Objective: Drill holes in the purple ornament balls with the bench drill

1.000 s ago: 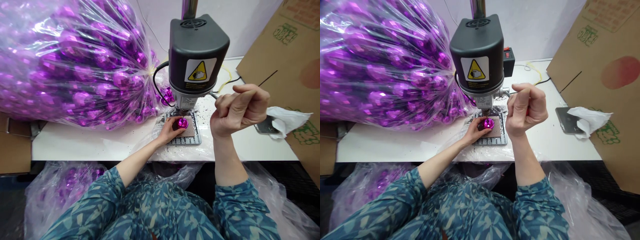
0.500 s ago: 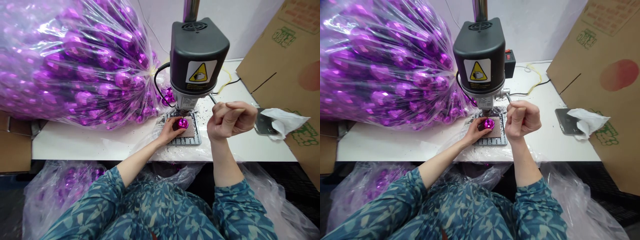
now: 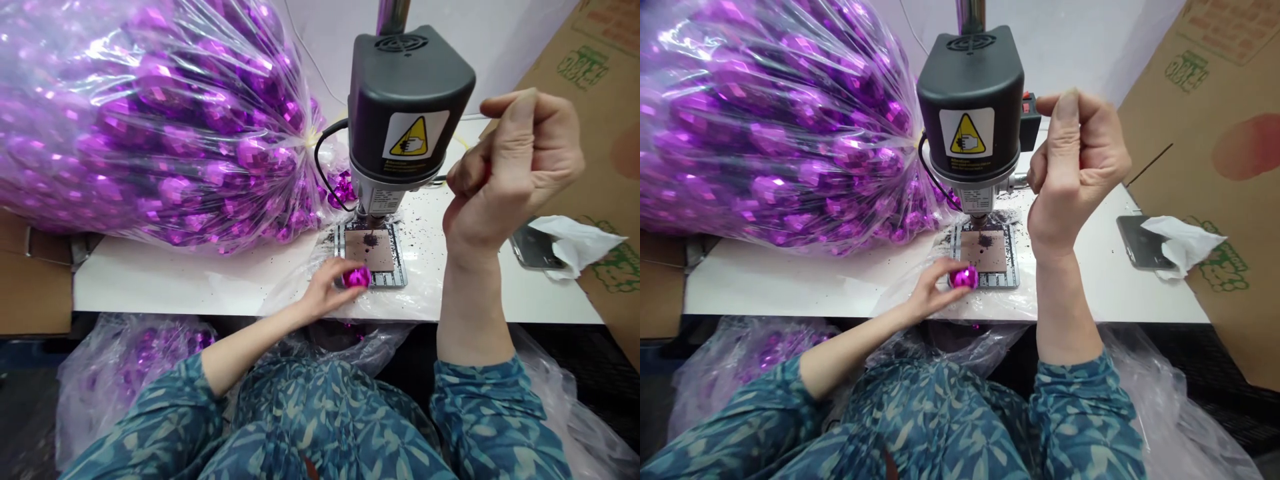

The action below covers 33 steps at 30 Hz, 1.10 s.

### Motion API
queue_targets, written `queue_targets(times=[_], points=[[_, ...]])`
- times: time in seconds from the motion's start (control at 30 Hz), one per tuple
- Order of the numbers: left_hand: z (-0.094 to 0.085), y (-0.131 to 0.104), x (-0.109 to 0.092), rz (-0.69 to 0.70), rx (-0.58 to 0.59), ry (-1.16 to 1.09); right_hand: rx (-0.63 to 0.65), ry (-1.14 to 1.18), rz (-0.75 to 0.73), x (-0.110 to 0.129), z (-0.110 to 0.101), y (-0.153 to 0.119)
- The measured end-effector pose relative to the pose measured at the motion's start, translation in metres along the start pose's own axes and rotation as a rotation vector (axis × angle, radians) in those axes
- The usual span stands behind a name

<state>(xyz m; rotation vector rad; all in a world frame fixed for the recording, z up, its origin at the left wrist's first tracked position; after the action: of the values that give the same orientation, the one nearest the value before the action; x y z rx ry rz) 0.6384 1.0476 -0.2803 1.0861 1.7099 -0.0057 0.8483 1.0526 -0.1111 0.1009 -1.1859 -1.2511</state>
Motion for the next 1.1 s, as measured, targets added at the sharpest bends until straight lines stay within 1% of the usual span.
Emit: queue_targets(times=[0.07,0.1,0.13,0.17,0.2,0.23,0.27,0.3,0.37,0.43,0.47,0.53,0.6,0.67,0.73,0.8,0.87,0.9,1.0,1.1], points=[[-0.006,-0.032,-0.015,0.099,0.204,0.011,0.01,0.013,0.006,0.0,-0.002,-0.002],[-0.008,-0.047,-0.02,0.125,0.302,0.033,0.012,0.019,0.01,0.0,-0.002,-0.003],[-0.01,-0.061,-0.024,0.139,0.383,0.054,0.013,0.024,0.016,0.001,-0.003,-0.003],[-0.012,-0.072,-0.026,0.147,0.436,0.064,0.008,0.03,0.015,0.002,-0.003,-0.004],[-0.014,-0.08,-0.027,0.157,0.455,0.055,0.01,0.026,0.022,0.003,-0.003,-0.004],[-0.016,-0.084,-0.026,0.171,0.443,0.028,0.008,0.021,0.028,0.003,-0.003,-0.005],[-0.019,-0.084,-0.024,0.188,0.393,-0.003,0.012,0.013,0.034,0.004,-0.003,-0.005],[-0.023,-0.079,-0.019,0.194,0.313,-0.019,0.016,0.007,0.036,0.004,-0.003,-0.005],[-0.032,-0.056,-0.002,0.137,0.095,0.027,0.024,0.009,0.033,0.004,-0.003,-0.004],[-0.042,-0.017,0.023,-0.013,-0.11,0.146,0.024,0.035,0.017,0.003,-0.003,-0.003],[-0.045,0.006,0.037,-0.073,-0.158,0.179,0.02,0.047,0.009,0.003,-0.003,-0.003],[-0.048,0.054,0.066,-0.135,-0.185,0.232,0.006,0.059,0.002,0.001,-0.003,-0.002],[-0.045,0.097,0.091,-0.157,-0.209,0.285,-0.005,0.056,-0.005,0.001,-0.003,-0.002],[-0.037,0.13,0.11,-0.195,-0.16,0.35,0.001,0.046,-0.004,0.002,-0.003,-0.003],[-0.028,0.152,0.124,-0.259,-0.07,0.406,0.01,0.03,0.002,0.004,-0.004,-0.004],[-0.022,0.165,0.133,-0.336,-0.002,0.438,0.019,0.011,0.013,0.005,-0.005,-0.005],[-0.021,0.169,0.138,-0.375,-0.007,0.45,0.028,-0.003,0.023,0.006,-0.005,-0.006],[-0.022,0.168,0.139,-0.365,-0.033,0.449,0.031,-0.008,0.025,0.006,-0.005,-0.006],[-0.028,0.154,0.134,-0.263,-0.141,0.424,0.031,-0.013,0.019,0.006,-0.006,-0.006],[-0.037,0.126,0.119,-0.138,-0.163,0.331,0.037,-0.014,0.014,0.004,-0.007,-0.006]])
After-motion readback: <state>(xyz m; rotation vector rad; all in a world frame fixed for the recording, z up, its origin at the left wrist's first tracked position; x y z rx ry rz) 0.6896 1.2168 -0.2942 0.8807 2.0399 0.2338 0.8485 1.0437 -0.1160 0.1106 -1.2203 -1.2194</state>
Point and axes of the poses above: each hand's wrist, its own y-axis towards the middle knuckle, its own z-axis out of the palm, x = y × z, the point moved 1 cm from there along y, towards the middle knuckle, and after that the axes turned 10 degrees about z, right-handed, at the moved point
